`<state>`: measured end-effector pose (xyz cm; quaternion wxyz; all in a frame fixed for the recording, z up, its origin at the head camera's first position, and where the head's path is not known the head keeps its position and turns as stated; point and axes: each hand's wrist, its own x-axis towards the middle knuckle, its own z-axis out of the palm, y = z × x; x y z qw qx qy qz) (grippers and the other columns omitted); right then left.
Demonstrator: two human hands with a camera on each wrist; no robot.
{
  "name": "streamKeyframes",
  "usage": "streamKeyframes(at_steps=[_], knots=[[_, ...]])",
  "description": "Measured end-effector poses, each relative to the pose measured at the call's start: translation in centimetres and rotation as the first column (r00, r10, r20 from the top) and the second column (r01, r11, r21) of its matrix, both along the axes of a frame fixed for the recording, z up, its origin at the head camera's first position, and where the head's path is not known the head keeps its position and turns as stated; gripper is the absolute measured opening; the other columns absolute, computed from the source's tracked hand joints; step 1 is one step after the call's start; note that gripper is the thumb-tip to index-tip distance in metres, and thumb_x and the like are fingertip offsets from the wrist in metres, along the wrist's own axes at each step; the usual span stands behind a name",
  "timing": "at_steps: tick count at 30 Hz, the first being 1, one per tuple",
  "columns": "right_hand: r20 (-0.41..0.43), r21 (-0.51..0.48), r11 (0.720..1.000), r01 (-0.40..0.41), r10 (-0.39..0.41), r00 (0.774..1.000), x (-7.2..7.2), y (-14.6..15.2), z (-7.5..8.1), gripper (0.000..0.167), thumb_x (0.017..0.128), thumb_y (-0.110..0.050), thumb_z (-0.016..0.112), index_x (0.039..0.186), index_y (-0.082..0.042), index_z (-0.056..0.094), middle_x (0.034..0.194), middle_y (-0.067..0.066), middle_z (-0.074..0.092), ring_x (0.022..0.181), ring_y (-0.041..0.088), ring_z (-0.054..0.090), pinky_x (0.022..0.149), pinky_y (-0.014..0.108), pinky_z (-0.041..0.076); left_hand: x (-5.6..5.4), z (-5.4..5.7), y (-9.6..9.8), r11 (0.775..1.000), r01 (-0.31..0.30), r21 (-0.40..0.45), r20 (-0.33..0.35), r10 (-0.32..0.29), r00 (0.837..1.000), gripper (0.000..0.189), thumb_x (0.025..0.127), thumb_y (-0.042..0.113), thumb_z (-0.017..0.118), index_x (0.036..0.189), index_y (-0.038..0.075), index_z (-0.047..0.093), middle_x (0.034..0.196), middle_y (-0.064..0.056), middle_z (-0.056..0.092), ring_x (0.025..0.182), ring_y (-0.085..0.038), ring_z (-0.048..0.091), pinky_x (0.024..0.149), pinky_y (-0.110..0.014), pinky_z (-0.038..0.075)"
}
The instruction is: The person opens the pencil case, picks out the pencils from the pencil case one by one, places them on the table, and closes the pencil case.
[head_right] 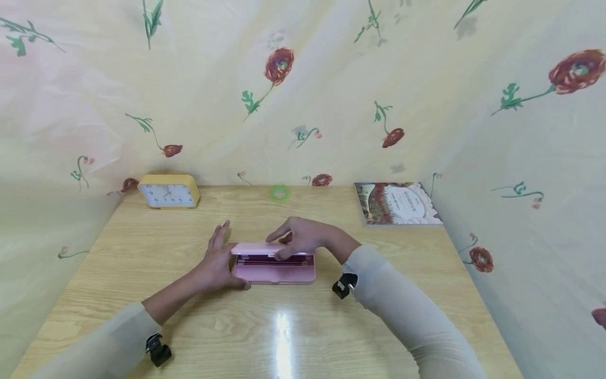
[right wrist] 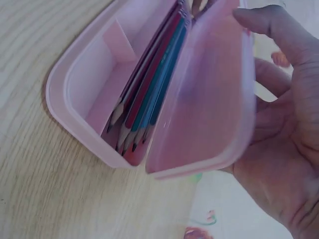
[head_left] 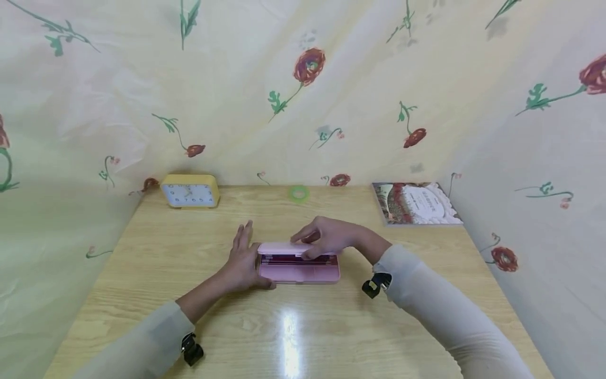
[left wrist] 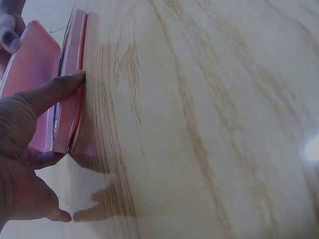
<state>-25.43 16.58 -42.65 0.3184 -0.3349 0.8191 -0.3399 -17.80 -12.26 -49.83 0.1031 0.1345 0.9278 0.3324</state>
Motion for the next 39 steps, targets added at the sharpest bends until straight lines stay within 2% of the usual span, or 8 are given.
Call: streamKeyframes(at_steps=[4, 11, 19, 23, 27, 30, 32, 39], knots=[[0.054, -0.139, 0.988, 0.065, -0.058, 0.997, -0.5, 0.9, -0.4, 0.05, 0.099, -0.012, 0.079, 0.147, 0.0, 0.07, 0.152, 0.022, 0.068, 0.138, 0.039, 0.07, 0.112, 0.046, 0.062, 0.1, -0.1, 0.1, 1.0, 0.0, -0.014, -0.001, 0.0, 1.0, 0.106, 0.061, 0.038, 0.111, 0.146, -0.005, 0.063, 0.187, -0.018, -0.011, 0.172, -0.047, -0.015, 0.134, -0.077, 0.013], [-0.121, -0.291, 0.924, 0.248, -0.293, 0.949, -1.2, 1.4, -0.6, 0.018, 0.097, -0.013, 0.085, 0.115, -0.008, 0.085, 0.119, 0.011, 0.083, 0.113, 0.025, 0.079, 0.114, 0.064, 0.055, 0.2, -0.2, -0.1, 1.0, 0.003, -0.001, -0.006, -0.003, 1.0, 0.11, 0.062, 0.038, 0.11, 0.153, 0.001, 0.06, 0.187, -0.019, -0.01, 0.172, -0.047, -0.016, 0.132, -0.08, 0.012], [-0.432, -0.406, 0.857, 0.317, -0.486, 0.76, -0.5, 0.5, -2.2, 0.009, 0.094, -0.009, 0.089, 0.102, -0.01, 0.09, 0.102, 0.013, 0.071, 0.095, 0.021, 0.064, 0.081, 0.035, 0.055, 0.5, -0.1, -0.1, 1.0, -0.012, -0.008, -0.002, 0.012, 1.0, 0.105, 0.064, 0.038, 0.11, 0.151, 0.002, 0.062, 0.186, -0.021, -0.008, 0.172, -0.047, -0.015, 0.134, -0.078, 0.011], [-0.651, -0.315, 0.904, 0.29, -0.428, 0.627, 0.1, 0.2, -2.7, 0.023, 0.095, -0.018, 0.089, 0.115, -0.008, 0.088, 0.105, 0.013, 0.066, 0.096, 0.027, 0.059, 0.085, 0.046, 0.054, 0.6, 0.0, 0.0, 1.0, -0.025, -0.007, 0.008, 0.025, 1.0, 0.104, 0.065, 0.037, 0.109, 0.152, 0.004, 0.062, 0.187, -0.019, -0.009, 0.172, -0.047, -0.016, 0.134, -0.078, 0.009], [-0.774, -0.132, 0.936, 0.327, -0.303, 0.556, 0.8, 0.3, -2.7, 0.06, 0.092, -0.042, 0.089, 0.14, -0.009, 0.077, 0.12, 0.011, 0.068, 0.109, 0.032, 0.059, 0.097, 0.067, 0.051, 0.5, -0.2, 0.2, 0.999, -0.033, -0.026, 0.017, 0.034, 0.999, 0.104, 0.066, 0.039, 0.109, 0.153, 0.007, 0.061, 0.187, -0.017, -0.01, 0.172, -0.045, -0.017, 0.135, -0.076, 0.009], [-0.803, 0.001, 0.934, 0.357, -0.212, 0.556, 1.1, 0.6, -2.8, 0.089, 0.088, -0.06, 0.087, 0.157, -0.009, 0.063, 0.135, 0.013, 0.07, 0.123, 0.038, 0.059, 0.106, 0.074, 0.048, 0.5, -0.2, 0.3, 0.999, -0.03, -0.03, 0.005, 0.031, 1.0, 0.103, 0.065, 0.04, 0.109, 0.151, 0.007, 0.063, 0.187, -0.019, -0.008, 0.172, -0.048, -0.015, 0.134, -0.078, 0.011], [-0.797, 0.085, 0.928, 0.363, -0.155, 0.583, 1.3, 0.9, -3.1, 0.106, 0.085, -0.071, 0.084, 0.166, -0.011, 0.051, 0.147, 0.015, 0.068, 0.134, 0.042, 0.058, 0.112, 0.077, 0.045, 0.4, -0.2, 0.2, 0.999, -0.029, -0.03, 0.002, 0.029, 1.0, 0.103, 0.065, 0.041, 0.109, 0.15, 0.007, 0.063, 0.186, -0.02, -0.007, 0.172, -0.048, -0.013, 0.134, -0.079, 0.012], [-0.609, 0.211, 0.934, 0.29, -0.107, 0.786, 1.2, 1.3, -4.7, 0.138, 0.077, -0.084, 0.083, 0.18, -0.025, 0.012, 0.176, 0.017, 0.04, 0.158, 0.052, 0.043, 0.124, 0.089, 0.021, 0.4, 0.0, 0.0, 0.999, -0.028, -0.044, 0.002, 0.028, 1.0, 0.105, 0.064, 0.044, 0.109, 0.15, 0.005, 0.063, 0.186, -0.023, -0.004, 0.173, -0.047, -0.012, 0.135, -0.078, 0.011]])
